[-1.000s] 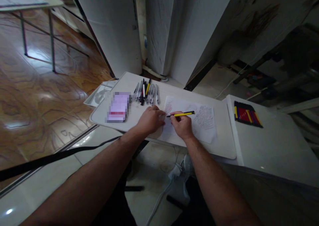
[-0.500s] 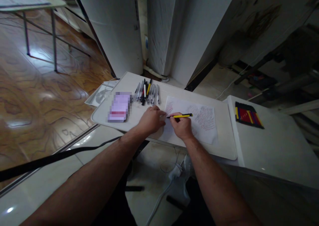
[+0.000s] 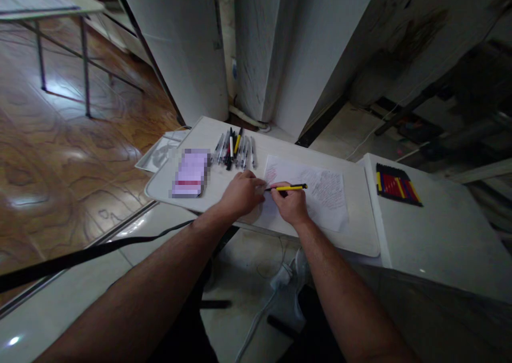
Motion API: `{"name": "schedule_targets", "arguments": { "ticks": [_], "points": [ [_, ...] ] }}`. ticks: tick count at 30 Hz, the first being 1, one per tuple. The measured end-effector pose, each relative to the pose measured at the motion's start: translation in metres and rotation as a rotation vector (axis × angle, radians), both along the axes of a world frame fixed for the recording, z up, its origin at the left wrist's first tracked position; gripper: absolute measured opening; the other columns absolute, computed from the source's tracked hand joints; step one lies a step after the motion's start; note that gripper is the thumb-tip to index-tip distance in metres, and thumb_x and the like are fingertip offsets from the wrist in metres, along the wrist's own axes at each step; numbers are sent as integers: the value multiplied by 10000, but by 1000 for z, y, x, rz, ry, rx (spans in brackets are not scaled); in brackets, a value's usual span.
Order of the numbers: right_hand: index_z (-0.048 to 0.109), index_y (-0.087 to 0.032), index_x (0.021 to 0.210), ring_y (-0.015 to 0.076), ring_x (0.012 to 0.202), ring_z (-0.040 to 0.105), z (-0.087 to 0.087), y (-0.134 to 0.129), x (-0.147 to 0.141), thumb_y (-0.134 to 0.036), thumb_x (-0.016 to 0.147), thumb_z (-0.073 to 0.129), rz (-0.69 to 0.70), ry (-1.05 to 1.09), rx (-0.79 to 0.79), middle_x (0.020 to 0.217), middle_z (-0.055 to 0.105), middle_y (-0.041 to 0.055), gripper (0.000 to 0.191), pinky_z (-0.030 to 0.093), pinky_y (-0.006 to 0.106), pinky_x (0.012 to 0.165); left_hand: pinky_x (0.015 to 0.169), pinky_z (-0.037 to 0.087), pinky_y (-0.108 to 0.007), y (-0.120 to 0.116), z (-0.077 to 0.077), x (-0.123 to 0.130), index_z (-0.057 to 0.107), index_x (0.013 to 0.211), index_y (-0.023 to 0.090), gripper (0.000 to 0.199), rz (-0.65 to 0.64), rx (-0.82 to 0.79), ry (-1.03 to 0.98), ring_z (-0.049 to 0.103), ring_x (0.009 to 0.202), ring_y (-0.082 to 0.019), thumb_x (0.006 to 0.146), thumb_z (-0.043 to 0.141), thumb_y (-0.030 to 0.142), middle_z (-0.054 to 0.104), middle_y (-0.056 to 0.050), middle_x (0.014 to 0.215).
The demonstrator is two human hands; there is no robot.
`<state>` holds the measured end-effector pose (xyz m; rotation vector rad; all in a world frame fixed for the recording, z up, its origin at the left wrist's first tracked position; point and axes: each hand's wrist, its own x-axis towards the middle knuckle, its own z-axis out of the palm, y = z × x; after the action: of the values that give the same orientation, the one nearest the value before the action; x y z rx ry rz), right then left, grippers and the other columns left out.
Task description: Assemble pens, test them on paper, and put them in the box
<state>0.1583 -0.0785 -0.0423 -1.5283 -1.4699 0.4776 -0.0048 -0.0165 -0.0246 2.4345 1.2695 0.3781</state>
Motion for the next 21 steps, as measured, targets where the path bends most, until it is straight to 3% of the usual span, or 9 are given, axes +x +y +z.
{"name": "schedule_targets", "arguments": {
  "ticks": [21],
  "points": [
    [739, -200, 834, 179, 700, 689, 1, 1, 0, -271, 808, 575, -89, -31, 16, 793, 754, 41, 181, 532, 267, 691, 928, 464, -377, -1, 1, 1, 717, 1157, 247, 439, 7, 3, 20, 579, 980, -256, 728, 733, 338, 623, -96, 1068]
  ]
}}
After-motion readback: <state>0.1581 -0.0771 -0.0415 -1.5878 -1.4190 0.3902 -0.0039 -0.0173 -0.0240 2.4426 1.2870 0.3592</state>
